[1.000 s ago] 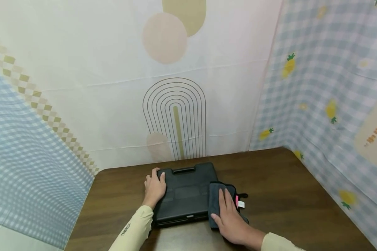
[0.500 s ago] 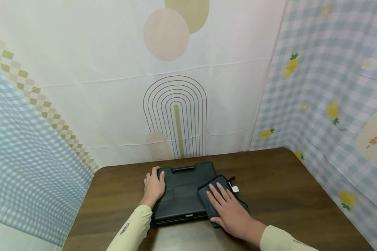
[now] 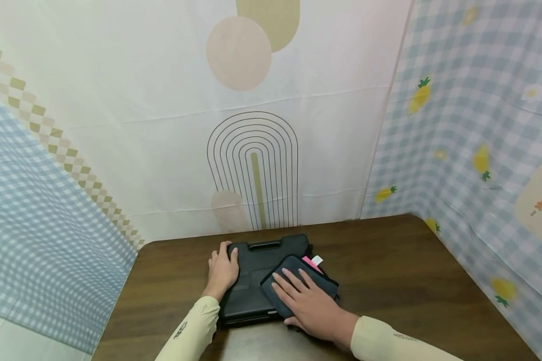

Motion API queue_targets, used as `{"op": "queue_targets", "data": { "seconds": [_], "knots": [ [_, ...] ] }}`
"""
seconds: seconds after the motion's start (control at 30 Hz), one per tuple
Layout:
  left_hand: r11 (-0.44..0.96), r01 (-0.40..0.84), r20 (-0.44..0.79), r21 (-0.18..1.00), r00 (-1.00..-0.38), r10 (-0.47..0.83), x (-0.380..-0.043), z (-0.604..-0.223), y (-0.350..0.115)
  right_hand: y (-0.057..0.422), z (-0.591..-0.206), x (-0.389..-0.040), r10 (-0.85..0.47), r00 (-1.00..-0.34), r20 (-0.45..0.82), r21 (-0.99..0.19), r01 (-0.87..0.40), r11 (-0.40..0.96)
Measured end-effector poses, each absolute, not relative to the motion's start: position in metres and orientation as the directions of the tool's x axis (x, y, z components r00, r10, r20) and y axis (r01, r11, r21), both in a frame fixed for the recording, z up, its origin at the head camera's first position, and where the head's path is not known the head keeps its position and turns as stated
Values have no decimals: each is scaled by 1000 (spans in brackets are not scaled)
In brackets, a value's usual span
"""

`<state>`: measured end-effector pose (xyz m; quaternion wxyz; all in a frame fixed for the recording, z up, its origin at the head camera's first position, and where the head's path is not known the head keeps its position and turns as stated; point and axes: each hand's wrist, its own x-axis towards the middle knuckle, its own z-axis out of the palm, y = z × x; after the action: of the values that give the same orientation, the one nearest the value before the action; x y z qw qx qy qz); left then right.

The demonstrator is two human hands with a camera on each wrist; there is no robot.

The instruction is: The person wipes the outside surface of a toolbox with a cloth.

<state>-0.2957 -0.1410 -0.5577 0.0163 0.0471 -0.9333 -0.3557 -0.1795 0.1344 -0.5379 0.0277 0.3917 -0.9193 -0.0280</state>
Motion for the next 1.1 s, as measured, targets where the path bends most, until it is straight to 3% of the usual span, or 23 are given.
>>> {"op": "queue_targets", "data": {
  "seconds": [0.2,0.47,0.8,1.1],
  "knots": [
    [740,-84,-3,667,-994,-110,-293,-555,-141,113,-534,-182,-739,-674,13,126,-732,669],
    [746,-91,-14,659,-994,-109,-295,-555,-142,111,-534,-183,-727,-687,4,92,-723,684],
    [751,-71,6,657,-995,-100,-293,-552,-138,108,-529,-192,-664,-744,-68,-244,-633,735],
    [756,-53,21,653,-996,-89,-292,-554,-139,98,-512,-222,-611,-778,-148,-357,-534,766]
  ]
}}
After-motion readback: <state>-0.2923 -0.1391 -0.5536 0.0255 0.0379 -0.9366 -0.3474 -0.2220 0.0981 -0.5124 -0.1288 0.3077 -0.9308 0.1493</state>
